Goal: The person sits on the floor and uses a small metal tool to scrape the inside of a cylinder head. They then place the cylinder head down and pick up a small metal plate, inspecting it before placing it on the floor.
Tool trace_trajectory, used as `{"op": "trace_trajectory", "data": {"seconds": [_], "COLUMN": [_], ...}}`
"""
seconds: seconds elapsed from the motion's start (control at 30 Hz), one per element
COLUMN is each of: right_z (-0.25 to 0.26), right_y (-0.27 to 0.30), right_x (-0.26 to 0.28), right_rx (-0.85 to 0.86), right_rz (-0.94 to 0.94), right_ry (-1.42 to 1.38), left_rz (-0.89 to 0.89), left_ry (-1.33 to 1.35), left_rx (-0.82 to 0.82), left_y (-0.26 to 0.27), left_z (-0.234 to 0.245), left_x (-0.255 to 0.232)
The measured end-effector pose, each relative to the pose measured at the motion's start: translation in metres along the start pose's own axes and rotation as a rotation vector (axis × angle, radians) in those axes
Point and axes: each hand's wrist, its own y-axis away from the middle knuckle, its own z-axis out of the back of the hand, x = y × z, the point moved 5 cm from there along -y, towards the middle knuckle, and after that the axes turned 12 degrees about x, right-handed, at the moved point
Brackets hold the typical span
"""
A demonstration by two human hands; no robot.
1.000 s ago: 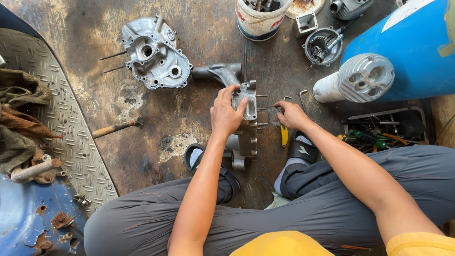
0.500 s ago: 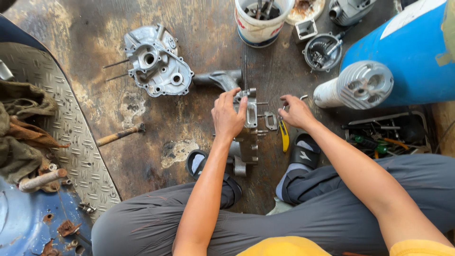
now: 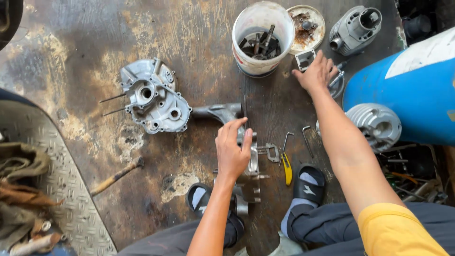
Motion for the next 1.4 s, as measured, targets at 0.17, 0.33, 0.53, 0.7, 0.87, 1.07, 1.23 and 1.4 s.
{"op": "trace_trajectory", "data": {"seconds": [0.17, 0.33, 0.53, 0.7, 0.87, 1.07, 1.23, 1.4], "right_z": [-0.037, 0.005, 0.055, 0.083, 0.118, 0.138, 0.131, 0.121], "right_y": [-0.019, 0.052, 0.140, 0.209, 0.270, 0.321, 0.339, 0.345], "right_x": [-0.012, 0.030, 0.047, 0.060, 0.077, 0.085, 0.080, 0.070], "right_rx": [-0.207, -0.217, 0.125, 0.699, 0.833, 0.890, 0.913, 0.908], "right_rz": [0.174, 0.308, 0.111, -0.084, -0.009, 0.063, 0.116, 0.153], "right_ry": [0.249, 0.077, -0.939, -1.554, -1.580, -1.668, -1.674, -1.692], "left_rz": [-0.078, -0.098, -0.181, -0.326, -0.385, -0.520, -0.550, -0.553], "left_ry": [-0.005, 0.017, 0.086, 0.218, 0.266, 0.436, 0.421, 0.384], "left_rx": [-0.005, -0.002, -0.018, 0.042, 0.170, 0.243, 0.257, 0.247], "left_y": [-0.004, -0.004, -0.001, 0.013, 0.032, 0.060, 0.080, 0.090], "left_z": [-0.003, -0.007, -0.009, 0.002, 0.009, 0.028, 0.037, 0.032], "left_x": [-0.011, -0.015, -0.029, -0.063, -0.091, -0.114, -0.122, -0.124]}}
